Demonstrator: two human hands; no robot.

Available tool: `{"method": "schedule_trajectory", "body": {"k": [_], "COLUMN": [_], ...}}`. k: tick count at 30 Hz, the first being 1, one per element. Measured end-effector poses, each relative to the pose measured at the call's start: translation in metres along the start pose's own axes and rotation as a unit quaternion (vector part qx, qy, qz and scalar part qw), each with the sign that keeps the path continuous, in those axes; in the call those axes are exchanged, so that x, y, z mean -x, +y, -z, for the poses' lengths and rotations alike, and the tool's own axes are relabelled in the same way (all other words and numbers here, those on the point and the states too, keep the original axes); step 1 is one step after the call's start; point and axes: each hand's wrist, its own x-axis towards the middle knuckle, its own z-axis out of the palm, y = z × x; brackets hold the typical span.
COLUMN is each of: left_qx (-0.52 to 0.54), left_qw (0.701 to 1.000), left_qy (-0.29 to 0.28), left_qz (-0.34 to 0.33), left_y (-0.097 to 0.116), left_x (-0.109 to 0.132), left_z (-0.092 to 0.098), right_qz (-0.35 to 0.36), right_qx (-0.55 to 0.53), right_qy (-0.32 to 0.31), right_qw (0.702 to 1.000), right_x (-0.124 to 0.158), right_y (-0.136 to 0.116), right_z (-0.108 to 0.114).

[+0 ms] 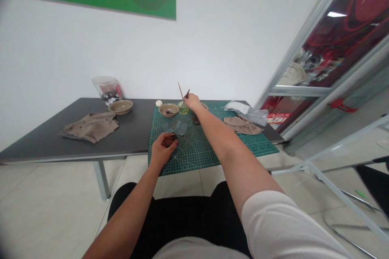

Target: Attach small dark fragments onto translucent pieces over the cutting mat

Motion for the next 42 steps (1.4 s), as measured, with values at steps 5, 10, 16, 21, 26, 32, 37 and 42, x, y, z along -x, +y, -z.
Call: {"method": "schedule_trajectory", "body": {"k": [5,10,16,21,26,32,37,42], "left_qx": [-0.002,-0.009,-0.011,-0.050,-0.121,-0.143,-0.103,-0.070], "left_qw": [1.000,1.000,1.000,0.994,0.988,0.986,0.991,0.994], "left_qy": [0.004,0.005,0.018,0.091,0.096,0.076,0.075,0.070], "left_qz": [-0.001,-0.003,-0.004,-0.015,-0.012,-0.029,-0.046,-0.056], "left_y": [0.003,0.006,0.007,0.008,0.009,0.011,0.006,0.002], "left_x": [0.001,0.001,0.000,-0.002,-0.002,-0.001,-0.003,-0.003], "left_z": [0.000,0.000,0.000,-0.001,-0.001,0.000,-0.002,-0.002], "right_qz": [-0.008,-0.058,-0.137,-0.126,0.009,0.038,0.082,0.026], "right_qx": [0.027,-0.029,-0.131,-0.194,-0.208,-0.209,-0.106,0.030], "right_qy": [0.010,0.036,0.063,0.068,-0.198,-0.250,-0.122,0.013], "right_qw": [1.000,0.997,0.980,0.970,0.958,0.945,0.983,0.999], "right_x": [-0.003,-0.004,0.008,0.056,0.135,0.177,0.157,0.096], "right_y": [0.002,0.005,-0.001,-0.015,-0.026,-0.029,-0.022,0.014], "right_z": [-0.003,-0.011,-0.004,0.009,0.008,-0.011,0.000,0.024]}}
